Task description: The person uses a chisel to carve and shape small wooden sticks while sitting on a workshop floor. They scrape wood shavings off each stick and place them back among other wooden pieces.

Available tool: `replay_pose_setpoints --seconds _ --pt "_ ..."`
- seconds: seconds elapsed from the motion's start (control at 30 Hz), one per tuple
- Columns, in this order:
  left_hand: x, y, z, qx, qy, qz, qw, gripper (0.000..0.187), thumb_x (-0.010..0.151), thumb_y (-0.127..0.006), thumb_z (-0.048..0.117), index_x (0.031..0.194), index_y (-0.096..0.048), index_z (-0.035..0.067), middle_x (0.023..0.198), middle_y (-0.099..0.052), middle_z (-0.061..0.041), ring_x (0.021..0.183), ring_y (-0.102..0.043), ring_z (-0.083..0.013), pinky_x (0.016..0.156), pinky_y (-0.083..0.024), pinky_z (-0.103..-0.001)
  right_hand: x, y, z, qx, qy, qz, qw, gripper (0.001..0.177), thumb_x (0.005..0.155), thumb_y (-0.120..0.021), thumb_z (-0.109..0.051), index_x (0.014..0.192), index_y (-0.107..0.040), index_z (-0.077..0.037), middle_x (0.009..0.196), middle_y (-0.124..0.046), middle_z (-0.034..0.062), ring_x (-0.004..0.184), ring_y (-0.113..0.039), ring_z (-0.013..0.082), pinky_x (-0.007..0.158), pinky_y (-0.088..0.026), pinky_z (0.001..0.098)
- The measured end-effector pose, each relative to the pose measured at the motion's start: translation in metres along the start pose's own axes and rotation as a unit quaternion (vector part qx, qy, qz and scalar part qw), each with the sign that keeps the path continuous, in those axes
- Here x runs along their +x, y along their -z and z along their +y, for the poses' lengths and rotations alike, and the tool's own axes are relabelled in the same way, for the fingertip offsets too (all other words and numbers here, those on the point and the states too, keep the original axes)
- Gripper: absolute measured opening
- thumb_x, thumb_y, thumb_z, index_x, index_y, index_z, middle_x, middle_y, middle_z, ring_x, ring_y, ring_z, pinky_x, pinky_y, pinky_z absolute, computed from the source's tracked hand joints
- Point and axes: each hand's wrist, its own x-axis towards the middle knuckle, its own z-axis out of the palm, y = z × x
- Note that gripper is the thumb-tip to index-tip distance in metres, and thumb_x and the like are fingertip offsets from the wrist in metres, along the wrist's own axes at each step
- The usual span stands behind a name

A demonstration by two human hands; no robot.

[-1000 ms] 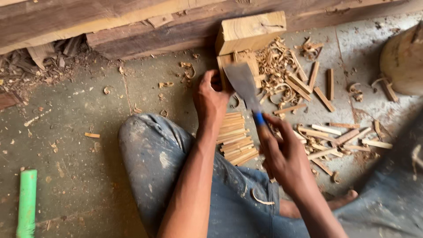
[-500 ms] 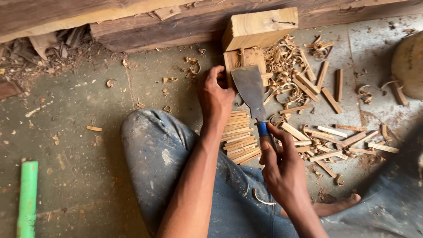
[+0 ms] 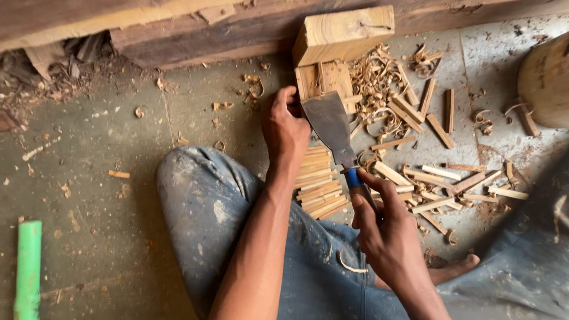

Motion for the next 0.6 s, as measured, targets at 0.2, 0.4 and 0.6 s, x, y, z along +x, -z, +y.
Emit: replay_pose_setpoints --seconds 0.2,0.4,0.6 --pt "0.005 0.001 0.016 -0.096 0.091 -0.057 0.990 0.067 0.081 -0.081 0.005 0.141 -0.052 0.004 0.141 -0.059 -0.021 0.113 -0.070 -0.0311 0.093 -0.060 -0.043 0.041 0.002 -0.038 -0.011 -0.009 -0.017 1.000 0.050 0.101 -0.046 -0.036 0.148 -0.046 -0.017 0.063 -0.062 0.0080 0.042 -0.049 0.0141 0.036 -0.037 0.0354" --pt "0.006 0.002 0.014 -0.067 0.048 -0.038 0.996 0.059 0.078 -0.070 -0.010 0.134 -0.058 0.004 0.131 -0.066 -0.019 0.117 -0.067 -0.0287 0.097 -0.058 -0.039 0.010 0.006 -0.008 -0.047 0.007 -0.008 0.999 0.050 0.097 -0.054 -0.032 0.145 -0.052 -0.017 0.059 -0.055 0.0048 0.047 -0.045 0.0107 0.041 -0.036 0.0297" --pt "0.005 0.012 0.022 -0.029 0.066 -0.038 0.997 0.058 0.081 -0.057 -0.015 0.134 -0.061 0.007 0.131 -0.067 -0.016 0.113 -0.069 -0.0278 0.093 -0.061 -0.037 0.000 0.011 -0.007 0.064 -0.087 -0.021 0.994 0.053 0.095 -0.060 -0.034 0.145 -0.056 -0.020 0.061 -0.059 0.0055 0.046 -0.046 0.0111 0.040 -0.038 0.0293"
